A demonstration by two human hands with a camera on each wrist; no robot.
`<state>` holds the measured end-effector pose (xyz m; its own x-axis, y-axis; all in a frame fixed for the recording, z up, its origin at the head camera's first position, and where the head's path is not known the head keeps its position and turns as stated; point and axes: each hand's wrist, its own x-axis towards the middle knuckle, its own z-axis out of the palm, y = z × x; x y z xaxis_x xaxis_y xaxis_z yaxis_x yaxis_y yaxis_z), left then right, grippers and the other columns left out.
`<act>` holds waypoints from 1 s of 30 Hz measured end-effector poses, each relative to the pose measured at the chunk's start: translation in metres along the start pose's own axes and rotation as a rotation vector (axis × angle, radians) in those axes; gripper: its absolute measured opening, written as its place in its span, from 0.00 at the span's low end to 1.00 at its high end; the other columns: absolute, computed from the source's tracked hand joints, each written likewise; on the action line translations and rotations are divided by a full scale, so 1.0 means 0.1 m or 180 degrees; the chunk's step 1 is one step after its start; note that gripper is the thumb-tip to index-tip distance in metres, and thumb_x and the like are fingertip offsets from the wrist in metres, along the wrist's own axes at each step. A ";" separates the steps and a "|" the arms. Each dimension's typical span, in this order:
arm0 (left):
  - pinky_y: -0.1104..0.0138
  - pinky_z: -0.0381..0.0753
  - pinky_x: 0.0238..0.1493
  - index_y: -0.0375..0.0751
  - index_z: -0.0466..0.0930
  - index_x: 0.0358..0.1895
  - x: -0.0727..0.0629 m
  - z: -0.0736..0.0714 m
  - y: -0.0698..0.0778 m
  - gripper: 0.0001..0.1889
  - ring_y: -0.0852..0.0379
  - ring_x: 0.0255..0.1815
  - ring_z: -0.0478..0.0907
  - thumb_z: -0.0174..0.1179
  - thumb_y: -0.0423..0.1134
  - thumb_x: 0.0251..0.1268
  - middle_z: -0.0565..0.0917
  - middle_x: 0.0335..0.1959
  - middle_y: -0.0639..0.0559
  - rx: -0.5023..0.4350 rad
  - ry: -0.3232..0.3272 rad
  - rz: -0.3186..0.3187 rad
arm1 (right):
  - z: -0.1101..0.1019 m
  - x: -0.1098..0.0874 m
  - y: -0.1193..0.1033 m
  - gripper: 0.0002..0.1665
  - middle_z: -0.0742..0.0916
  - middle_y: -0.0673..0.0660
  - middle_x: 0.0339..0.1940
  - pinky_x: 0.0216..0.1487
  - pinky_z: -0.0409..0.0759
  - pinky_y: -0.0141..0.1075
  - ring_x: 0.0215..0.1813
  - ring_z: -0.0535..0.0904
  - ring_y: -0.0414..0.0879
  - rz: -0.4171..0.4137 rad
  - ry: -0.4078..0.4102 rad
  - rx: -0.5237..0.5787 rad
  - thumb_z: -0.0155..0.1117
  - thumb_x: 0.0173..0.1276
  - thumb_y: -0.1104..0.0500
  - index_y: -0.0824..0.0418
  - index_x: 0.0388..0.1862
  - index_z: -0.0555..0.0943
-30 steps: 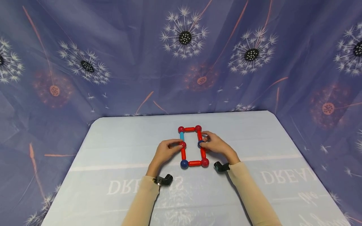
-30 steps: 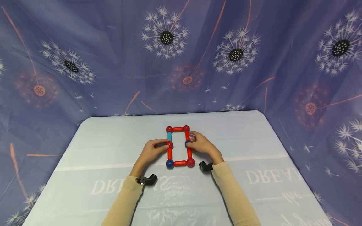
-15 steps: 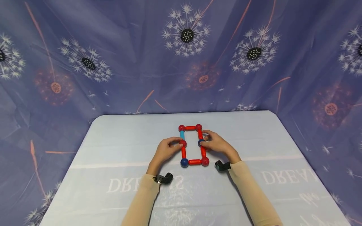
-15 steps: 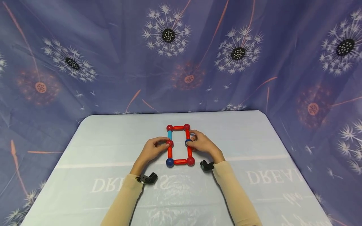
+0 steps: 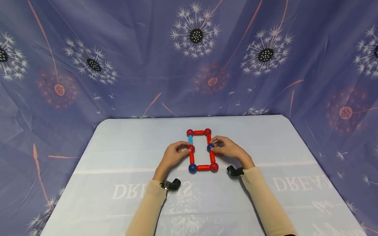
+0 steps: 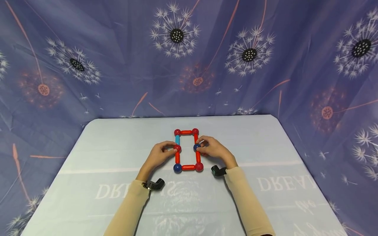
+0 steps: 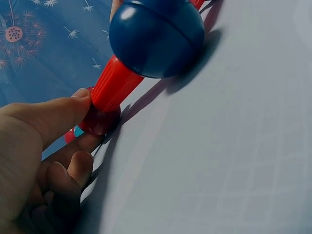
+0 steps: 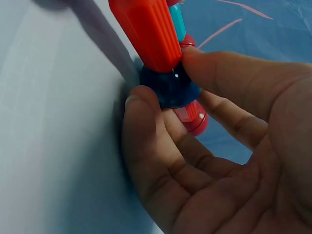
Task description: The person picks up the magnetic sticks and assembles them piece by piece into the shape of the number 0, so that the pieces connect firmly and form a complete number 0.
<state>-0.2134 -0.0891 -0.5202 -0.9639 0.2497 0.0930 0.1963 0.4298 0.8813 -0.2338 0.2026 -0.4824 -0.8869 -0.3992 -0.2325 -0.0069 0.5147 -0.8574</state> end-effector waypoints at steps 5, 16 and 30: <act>0.69 0.72 0.31 0.51 0.88 0.54 0.03 0.00 0.01 0.14 0.60 0.27 0.73 0.70 0.46 0.67 0.89 0.48 0.53 0.0002 0.0007 -0.0043 | 0.00 -0.01 0.00 0.16 0.82 0.64 0.49 0.40 0.87 0.40 0.36 0.84 0.50 -0.0093 -0.0004 -0.0038 0.66 0.74 0.58 0.60 0.58 0.80; 0.70 0.76 0.24 0.44 0.85 0.57 0.13 -0.02 0.04 0.15 0.62 0.18 0.74 0.68 0.41 0.70 0.88 0.52 0.46 -0.0076 0.0007 -0.0046 | 0.05 0.09 -0.01 0.18 0.82 0.63 0.50 0.36 0.85 0.39 0.34 0.82 0.49 -0.0124 0.0220 -0.0112 0.65 0.75 0.57 0.58 0.61 0.80; 0.64 0.82 0.31 0.41 0.82 0.61 0.30 -0.24 0.02 0.16 0.59 0.21 0.79 0.63 0.40 0.74 0.87 0.54 0.44 0.0299 0.0101 -0.0088 | 0.14 0.42 -0.18 0.17 0.84 0.64 0.50 0.34 0.84 0.37 0.34 0.82 0.47 -0.0235 0.0375 -0.0396 0.64 0.76 0.57 0.59 0.61 0.81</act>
<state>-0.2465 -0.1016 -0.5040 -0.9741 0.2096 0.0851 0.1841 0.5158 0.8367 -0.2643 0.1658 -0.4832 -0.9298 -0.3515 -0.1094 -0.1245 0.5800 -0.8051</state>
